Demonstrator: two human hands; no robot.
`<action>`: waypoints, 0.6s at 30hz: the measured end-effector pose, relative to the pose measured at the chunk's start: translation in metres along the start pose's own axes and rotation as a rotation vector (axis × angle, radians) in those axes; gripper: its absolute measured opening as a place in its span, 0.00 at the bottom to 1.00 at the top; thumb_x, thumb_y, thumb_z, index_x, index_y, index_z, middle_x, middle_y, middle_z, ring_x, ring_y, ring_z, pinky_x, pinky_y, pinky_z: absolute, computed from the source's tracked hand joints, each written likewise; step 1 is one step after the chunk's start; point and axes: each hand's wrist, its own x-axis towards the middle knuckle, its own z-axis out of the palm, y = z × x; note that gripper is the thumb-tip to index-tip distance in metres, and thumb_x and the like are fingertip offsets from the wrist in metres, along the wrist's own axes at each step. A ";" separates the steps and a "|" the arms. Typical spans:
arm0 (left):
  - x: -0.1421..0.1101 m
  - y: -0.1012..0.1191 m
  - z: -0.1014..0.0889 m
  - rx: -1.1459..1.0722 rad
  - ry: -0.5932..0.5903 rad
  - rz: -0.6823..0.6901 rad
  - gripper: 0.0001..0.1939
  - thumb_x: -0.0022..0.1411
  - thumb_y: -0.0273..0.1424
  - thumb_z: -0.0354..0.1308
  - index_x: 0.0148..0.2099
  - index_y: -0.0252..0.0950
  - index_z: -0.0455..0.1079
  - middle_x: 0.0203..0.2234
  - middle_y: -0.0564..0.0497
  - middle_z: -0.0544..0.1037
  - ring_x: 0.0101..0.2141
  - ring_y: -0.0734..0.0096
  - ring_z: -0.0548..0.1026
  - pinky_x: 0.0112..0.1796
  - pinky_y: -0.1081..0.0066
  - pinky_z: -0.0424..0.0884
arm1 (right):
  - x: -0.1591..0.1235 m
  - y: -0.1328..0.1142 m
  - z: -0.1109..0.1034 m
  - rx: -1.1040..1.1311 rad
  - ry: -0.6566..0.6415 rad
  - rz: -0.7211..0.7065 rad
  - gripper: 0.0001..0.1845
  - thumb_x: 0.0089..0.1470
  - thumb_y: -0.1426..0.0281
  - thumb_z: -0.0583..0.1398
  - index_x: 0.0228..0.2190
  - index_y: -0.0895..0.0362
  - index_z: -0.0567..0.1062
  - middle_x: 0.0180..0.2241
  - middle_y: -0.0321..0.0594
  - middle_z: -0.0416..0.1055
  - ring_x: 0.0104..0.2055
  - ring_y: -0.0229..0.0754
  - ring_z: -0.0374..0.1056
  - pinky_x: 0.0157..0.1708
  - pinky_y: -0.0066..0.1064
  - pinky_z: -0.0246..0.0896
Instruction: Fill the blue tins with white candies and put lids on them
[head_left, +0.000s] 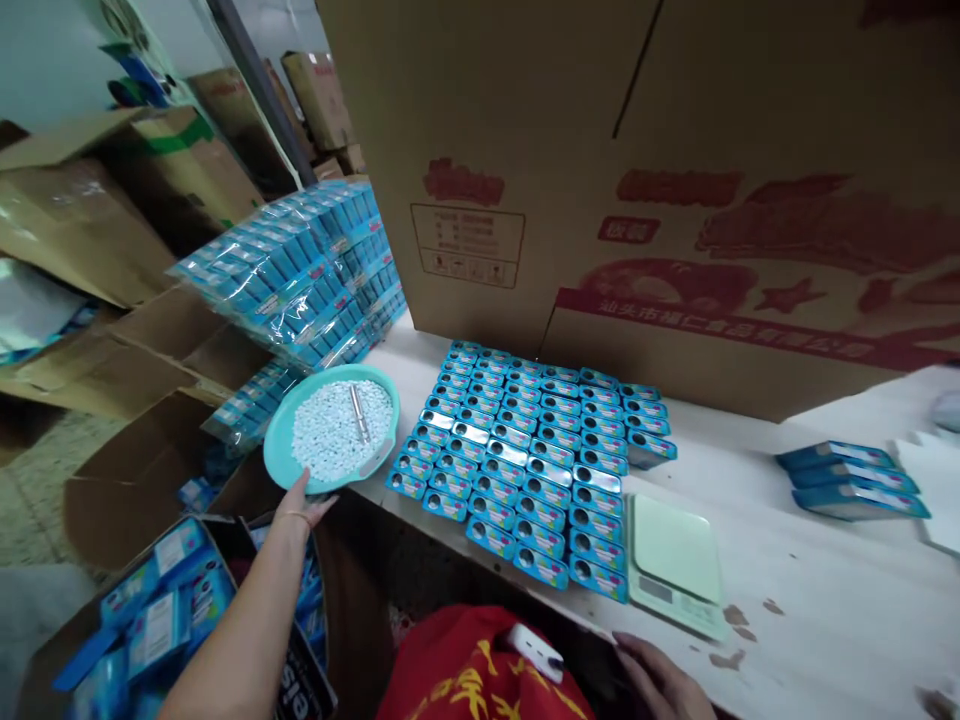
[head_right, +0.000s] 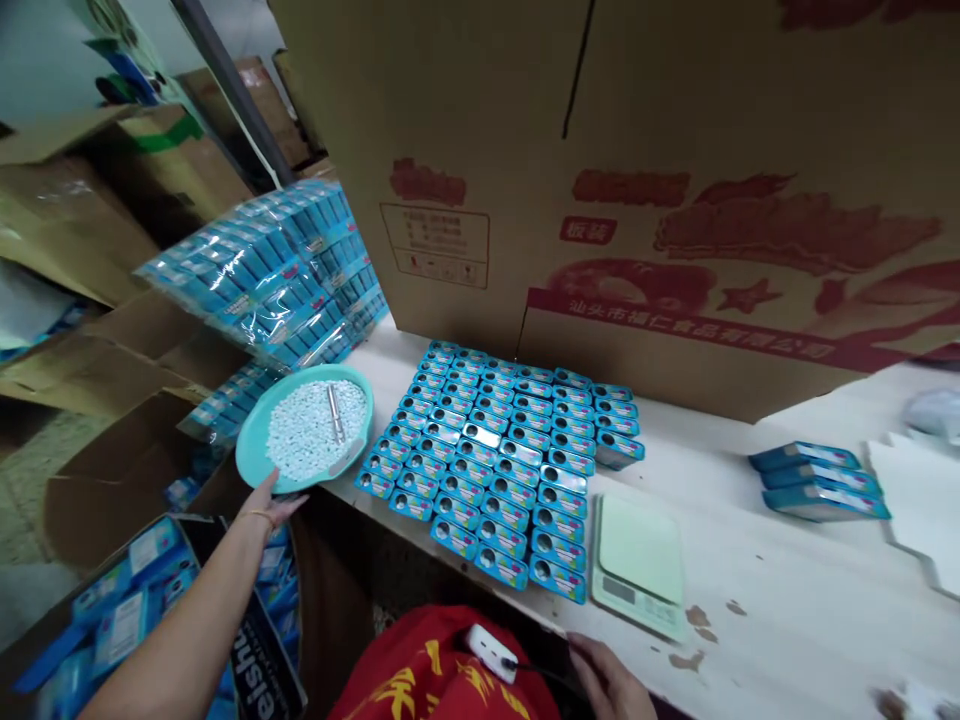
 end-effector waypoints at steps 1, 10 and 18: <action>0.011 -0.001 -0.002 -0.033 -0.007 -0.020 0.19 0.53 0.26 0.53 0.49 0.38 0.59 0.41 0.45 0.71 0.44 0.59 0.69 0.41 0.51 0.66 | 0.003 -0.012 0.006 0.004 -0.005 0.003 0.18 0.47 0.57 0.54 0.34 0.53 0.76 0.37 0.39 0.73 0.40 0.42 0.69 0.42 0.26 0.64; 0.040 -0.010 -0.034 -0.197 -0.040 -0.011 0.31 0.44 0.09 0.46 0.49 0.39 0.64 0.37 0.49 0.75 0.39 0.64 0.73 0.43 0.57 0.68 | 0.047 -0.137 0.049 -0.038 -0.197 -0.112 0.17 0.51 0.60 0.51 0.37 0.52 0.74 0.38 0.41 0.72 0.41 0.42 0.68 0.42 0.30 0.62; -0.069 -0.020 -0.141 0.023 0.011 0.043 0.29 0.46 0.17 0.53 0.51 0.43 0.63 0.39 0.52 0.75 0.44 0.61 0.70 0.46 0.57 0.65 | 0.086 -0.260 0.145 0.465 -0.587 -0.118 0.34 0.39 0.59 0.62 0.49 0.55 0.65 0.43 0.44 0.68 0.41 0.44 0.66 0.42 0.35 0.61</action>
